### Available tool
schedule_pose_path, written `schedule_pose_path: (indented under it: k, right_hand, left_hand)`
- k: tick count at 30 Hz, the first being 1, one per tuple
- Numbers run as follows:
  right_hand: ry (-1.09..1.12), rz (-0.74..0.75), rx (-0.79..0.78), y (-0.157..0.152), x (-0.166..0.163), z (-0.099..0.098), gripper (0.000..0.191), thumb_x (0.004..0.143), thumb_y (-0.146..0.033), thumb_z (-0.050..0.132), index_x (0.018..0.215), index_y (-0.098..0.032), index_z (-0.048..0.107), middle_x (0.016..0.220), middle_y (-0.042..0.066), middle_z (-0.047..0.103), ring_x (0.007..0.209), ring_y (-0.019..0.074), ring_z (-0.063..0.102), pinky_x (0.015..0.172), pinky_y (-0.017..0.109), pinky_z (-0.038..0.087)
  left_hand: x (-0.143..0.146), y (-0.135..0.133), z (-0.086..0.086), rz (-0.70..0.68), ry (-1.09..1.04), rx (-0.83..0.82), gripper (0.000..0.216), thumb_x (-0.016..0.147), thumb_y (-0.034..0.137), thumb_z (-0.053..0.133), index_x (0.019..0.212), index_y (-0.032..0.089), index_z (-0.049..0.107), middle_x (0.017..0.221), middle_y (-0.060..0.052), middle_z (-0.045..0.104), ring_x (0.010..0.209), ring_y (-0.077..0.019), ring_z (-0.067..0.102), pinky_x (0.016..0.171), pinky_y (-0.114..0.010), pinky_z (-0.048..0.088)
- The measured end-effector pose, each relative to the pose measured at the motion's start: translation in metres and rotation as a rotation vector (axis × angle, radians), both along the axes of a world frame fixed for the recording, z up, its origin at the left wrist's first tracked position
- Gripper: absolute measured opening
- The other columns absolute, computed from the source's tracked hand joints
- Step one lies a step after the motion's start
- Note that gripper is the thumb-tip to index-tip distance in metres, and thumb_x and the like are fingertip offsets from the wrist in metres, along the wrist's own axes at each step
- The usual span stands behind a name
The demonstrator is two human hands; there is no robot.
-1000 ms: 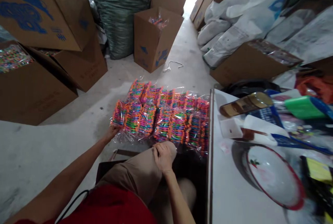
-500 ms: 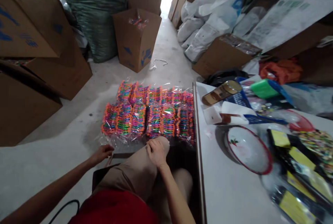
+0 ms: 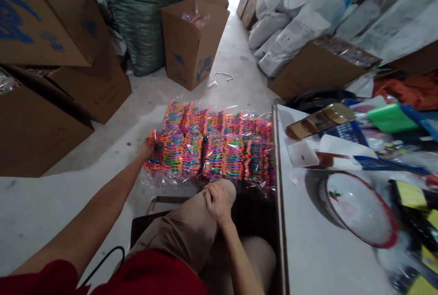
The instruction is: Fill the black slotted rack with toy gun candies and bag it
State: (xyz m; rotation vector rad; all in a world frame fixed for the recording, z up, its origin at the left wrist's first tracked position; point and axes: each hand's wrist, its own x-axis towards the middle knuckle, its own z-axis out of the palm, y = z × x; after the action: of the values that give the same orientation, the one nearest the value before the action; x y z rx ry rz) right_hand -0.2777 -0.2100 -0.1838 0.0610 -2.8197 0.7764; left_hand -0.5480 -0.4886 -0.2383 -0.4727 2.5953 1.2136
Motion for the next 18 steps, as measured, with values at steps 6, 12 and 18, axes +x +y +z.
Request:
schedule_pose_path:
  k: [6, 12, 18]
  right_hand:
    - [0.001, -0.044, -0.034, 0.001, -0.002, 0.001, 0.022, 0.091, -0.019, 0.046, 0.094, -0.018, 0.068, 0.092, 0.007, 0.070, 0.090, 0.0224, 0.062, 0.086, 0.038, 0.047]
    - [-0.016, -0.036, -0.051, 0.000, -0.003, 0.003, 0.023, 0.092, -0.019, 0.046, 0.096, -0.018, 0.068, 0.094, 0.007, 0.070, 0.091, 0.0222, 0.062, 0.088, 0.037, 0.046]
    - [-0.001, -0.005, -0.037, 0.004, -0.004, 0.001, 0.023, 0.090, -0.018, 0.046, 0.095, -0.018, 0.069, 0.095, 0.007, 0.070, 0.092, 0.0223, 0.063, 0.089, 0.038, 0.047]
  left_hand:
    - [-0.006, -0.006, -0.015, -0.115, -0.039, -0.120, 0.040, 0.089, 0.042, 0.059, 0.119, 0.015, 0.060, 0.106, -0.011, 0.066, 0.097, -0.0235, 0.062, 0.088, -0.043, 0.047]
    - [-0.006, -0.013, -0.014, -0.209, -0.018, -0.183, 0.039, 0.090, 0.042, 0.056, 0.117, 0.017, 0.066, 0.102, -0.015, 0.070, 0.101, -0.0301, 0.063, 0.084, -0.039, 0.044]
    - [-0.004, -0.016, -0.016, -0.181, -0.050, -0.241, 0.041, 0.094, 0.043, 0.052, 0.123, 0.015, 0.056, 0.106, -0.009, 0.066, 0.094, -0.0199, 0.064, 0.087, -0.042, 0.051]
